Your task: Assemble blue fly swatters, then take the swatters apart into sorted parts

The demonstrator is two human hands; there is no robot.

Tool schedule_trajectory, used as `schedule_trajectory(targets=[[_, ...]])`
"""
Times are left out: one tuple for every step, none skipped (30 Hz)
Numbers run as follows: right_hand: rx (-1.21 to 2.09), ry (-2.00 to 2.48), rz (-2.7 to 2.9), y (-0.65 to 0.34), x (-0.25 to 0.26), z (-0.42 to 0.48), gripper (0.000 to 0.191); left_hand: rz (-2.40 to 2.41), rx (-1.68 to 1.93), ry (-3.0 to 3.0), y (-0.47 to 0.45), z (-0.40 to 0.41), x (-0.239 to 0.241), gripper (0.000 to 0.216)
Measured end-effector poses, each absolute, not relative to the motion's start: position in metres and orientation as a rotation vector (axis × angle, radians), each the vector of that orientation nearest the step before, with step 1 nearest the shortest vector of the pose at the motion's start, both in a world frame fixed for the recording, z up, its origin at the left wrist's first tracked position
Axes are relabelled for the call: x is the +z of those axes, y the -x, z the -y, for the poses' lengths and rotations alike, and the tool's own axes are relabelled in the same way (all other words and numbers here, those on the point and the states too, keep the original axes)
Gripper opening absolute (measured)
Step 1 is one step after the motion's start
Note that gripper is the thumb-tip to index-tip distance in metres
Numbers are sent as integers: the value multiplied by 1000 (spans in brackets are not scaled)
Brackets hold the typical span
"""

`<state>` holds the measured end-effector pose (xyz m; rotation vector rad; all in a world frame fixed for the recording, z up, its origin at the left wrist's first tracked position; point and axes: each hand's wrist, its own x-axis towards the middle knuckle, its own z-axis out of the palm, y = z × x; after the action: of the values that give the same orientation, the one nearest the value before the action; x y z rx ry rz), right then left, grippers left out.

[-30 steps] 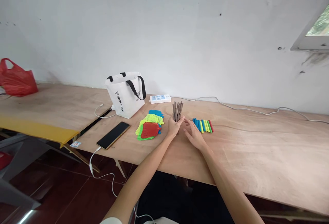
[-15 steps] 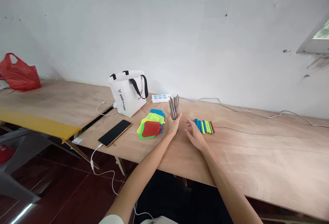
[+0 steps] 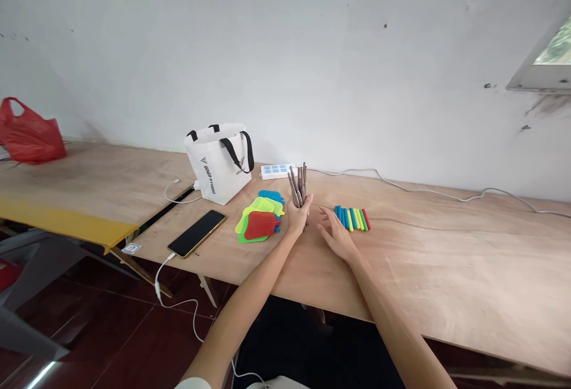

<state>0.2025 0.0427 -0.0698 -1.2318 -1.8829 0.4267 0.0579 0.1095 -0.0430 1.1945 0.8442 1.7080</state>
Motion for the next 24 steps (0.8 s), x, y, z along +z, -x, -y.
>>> schedule_trajectory(targets=[[428, 1235, 1886, -203, -70, -43, 57, -846, 1709, -1198, -58, -109, -43, 41], [429, 1239, 1887, -203, -70, -43, 56, -847, 1707, -1204, -57, -109, -42, 40], [430, 1242, 1888, -203, -70, -43, 56, -846, 1706, -1210, -57, -109, -42, 40], [431, 1242, 1890, -203, -71, -43, 55, -842, 1705, -1217, -57, -108, -42, 40], [428, 1240, 1892, -203, -71, -43, 55, -837, 1704, -1224, -57, -107, -41, 40], [421, 1237, 1892, -203, -71, -43, 54, -833, 1703, -1230, -57, -107, -40, 39], [415, 1233, 1893, -203, -72, -44, 54, -828, 1700, -1233, -58, -106, -40, 40], [409, 1229, 1895, -203, -72, -44, 54, -824, 1698, -1235, -58, -105, -39, 40], [406, 1226, 1897, -203, -73, -44, 54, -819, 1698, -1234, -58, -105, -39, 40], [405, 1224, 1898, -203, -73, -44, 54, -814, 1698, -1237, -58, -104, -38, 41], [408, 1224, 1898, -203, -73, -45, 54, -809, 1699, -1241, -58, -103, -38, 40], [413, 1226, 1898, -203, -73, -44, 54, -803, 1701, -1247, -58, -102, -37, 40], [418, 1230, 1898, -203, -72, -44, 54, -799, 1703, -1254, -58, -102, -37, 39], [421, 1234, 1897, -203, -72, -44, 54, -796, 1705, -1262, -57, -101, -36, 38], [424, 1236, 1898, -203, -72, -44, 55, -794, 1705, -1269, -57, -100, -36, 37], [426, 1235, 1901, -203, -72, -44, 55, -790, 1704, -1275, -57, -100, -36, 36], [426, 1231, 1907, -203, -72, -44, 56, -785, 1703, -1280, -57, -99, -36, 35], [425, 1225, 1914, -203, -72, -44, 57, -778, 1699, -1287, -57, -99, -36, 34], [424, 1218, 1923, -203, -72, -44, 58, -768, 1695, -1293, -57, -99, -36, 34], [423, 1213, 1931, -203, -73, -44, 59, -760, 1690, -1299, -58, -98, -36, 34], [423, 1208, 1940, -203, -73, -44, 60, -756, 1685, -1308, -58, -98, -36, 34], [422, 1205, 1947, -203, -74, -45, 61, -758, 1680, -1320, -58, -97, -36, 34], [422, 1204, 1954, -203, -75, -45, 61, -765, 1675, -1335, -58, -97, -36, 34], [421, 1204, 1958, -203, -75, -45, 61, -780, 1673, -1350, -59, -96, -35, 34]])
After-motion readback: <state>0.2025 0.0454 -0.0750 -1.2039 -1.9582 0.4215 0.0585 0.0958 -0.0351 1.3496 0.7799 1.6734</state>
